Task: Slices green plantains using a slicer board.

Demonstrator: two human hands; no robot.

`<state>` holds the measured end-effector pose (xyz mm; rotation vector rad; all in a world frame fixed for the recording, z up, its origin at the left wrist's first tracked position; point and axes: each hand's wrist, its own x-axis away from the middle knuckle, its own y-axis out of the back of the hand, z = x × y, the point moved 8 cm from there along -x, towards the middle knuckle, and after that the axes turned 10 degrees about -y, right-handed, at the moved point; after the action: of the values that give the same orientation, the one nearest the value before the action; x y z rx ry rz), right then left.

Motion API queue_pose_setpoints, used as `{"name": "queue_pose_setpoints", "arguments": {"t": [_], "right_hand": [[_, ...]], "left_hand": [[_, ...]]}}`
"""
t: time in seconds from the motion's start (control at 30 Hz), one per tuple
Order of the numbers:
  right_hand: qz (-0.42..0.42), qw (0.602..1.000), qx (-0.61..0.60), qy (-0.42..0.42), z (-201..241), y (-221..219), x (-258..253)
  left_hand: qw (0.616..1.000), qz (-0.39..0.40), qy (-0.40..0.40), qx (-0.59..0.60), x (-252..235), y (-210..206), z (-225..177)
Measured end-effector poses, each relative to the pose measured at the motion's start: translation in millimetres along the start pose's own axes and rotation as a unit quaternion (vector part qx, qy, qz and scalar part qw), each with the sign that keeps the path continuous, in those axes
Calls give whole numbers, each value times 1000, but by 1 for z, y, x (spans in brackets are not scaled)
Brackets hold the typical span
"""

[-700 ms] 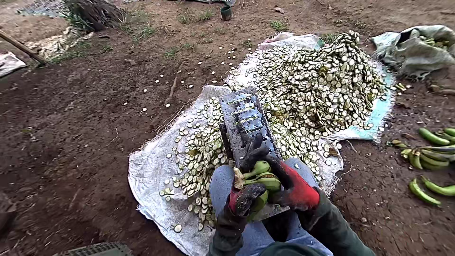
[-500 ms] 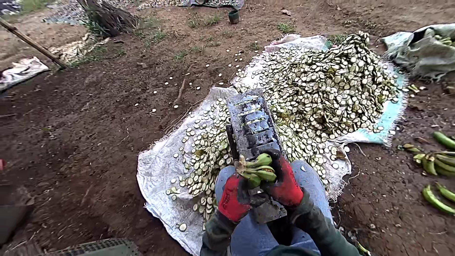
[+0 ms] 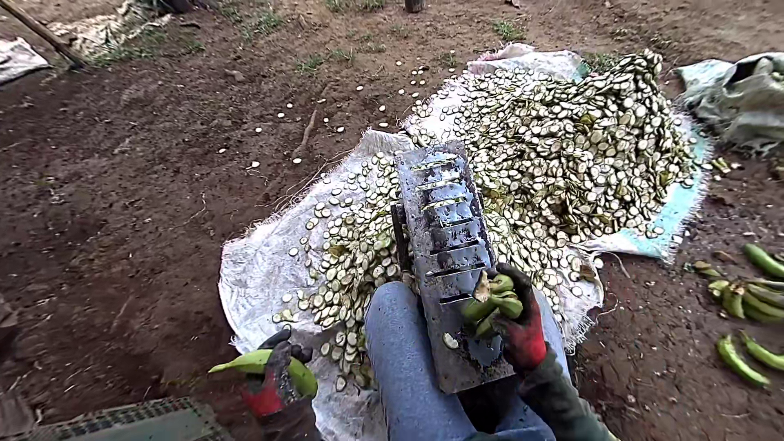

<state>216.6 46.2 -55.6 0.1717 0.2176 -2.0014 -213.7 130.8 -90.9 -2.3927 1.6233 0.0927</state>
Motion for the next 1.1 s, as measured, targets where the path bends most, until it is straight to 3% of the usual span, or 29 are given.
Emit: {"name": "queue_pose_setpoints", "arguments": {"t": [0.07, 0.13, 0.2, 0.3, 0.37, 0.43, 0.53, 0.63, 0.73, 0.8, 0.97, 1.1], "right_hand": [[-70, 997, 4, 19, -7, -3, 15], [-120, 993, 14, 19, -8, -11, -11], [-134, 988, 76, -3, -15, -26, -75], [-128, 981, 136, 61, -15, -53, -199], [-148, 974, 150, 84, -10, -68, -261], [-142, 974, 156, 81, -4, -77, -278], [-110, 981, 137, 78, -2, -63, -202], [-163, 984, 68, 18, -17, -19, -98], [-213, 977, 9, -1, -16, 5, -43], [-195, 981, -2, 19, -11, -2, -28], [-141, 978, 30, 151, 40, -28, -1], [-119, 977, 48, 172, 37, -28, 6]], "left_hand": [[997, 7, 6, -79, 14, 0, 24], [995, -3, 42, -86, 28, 5, 50], [993, -36, 84, -75, 39, 1, 58], [996, -48, 81, -2, 42, -23, 46], [993, 17, 60, 102, 37, -54, 34], [976, 119, 42, 175, 25, -105, 22], [964, 233, 34, 127, 5, -187, 29], [960, 250, 113, 50, 3, -227, 63], [966, 196, 155, 71, 14, -229, 93], [971, 180, 131, 88, 18, -218, 102], [980, 126, 83, 131, 26, -194, 39], [974, 122, 86, 173, 24, -190, 49]]}}
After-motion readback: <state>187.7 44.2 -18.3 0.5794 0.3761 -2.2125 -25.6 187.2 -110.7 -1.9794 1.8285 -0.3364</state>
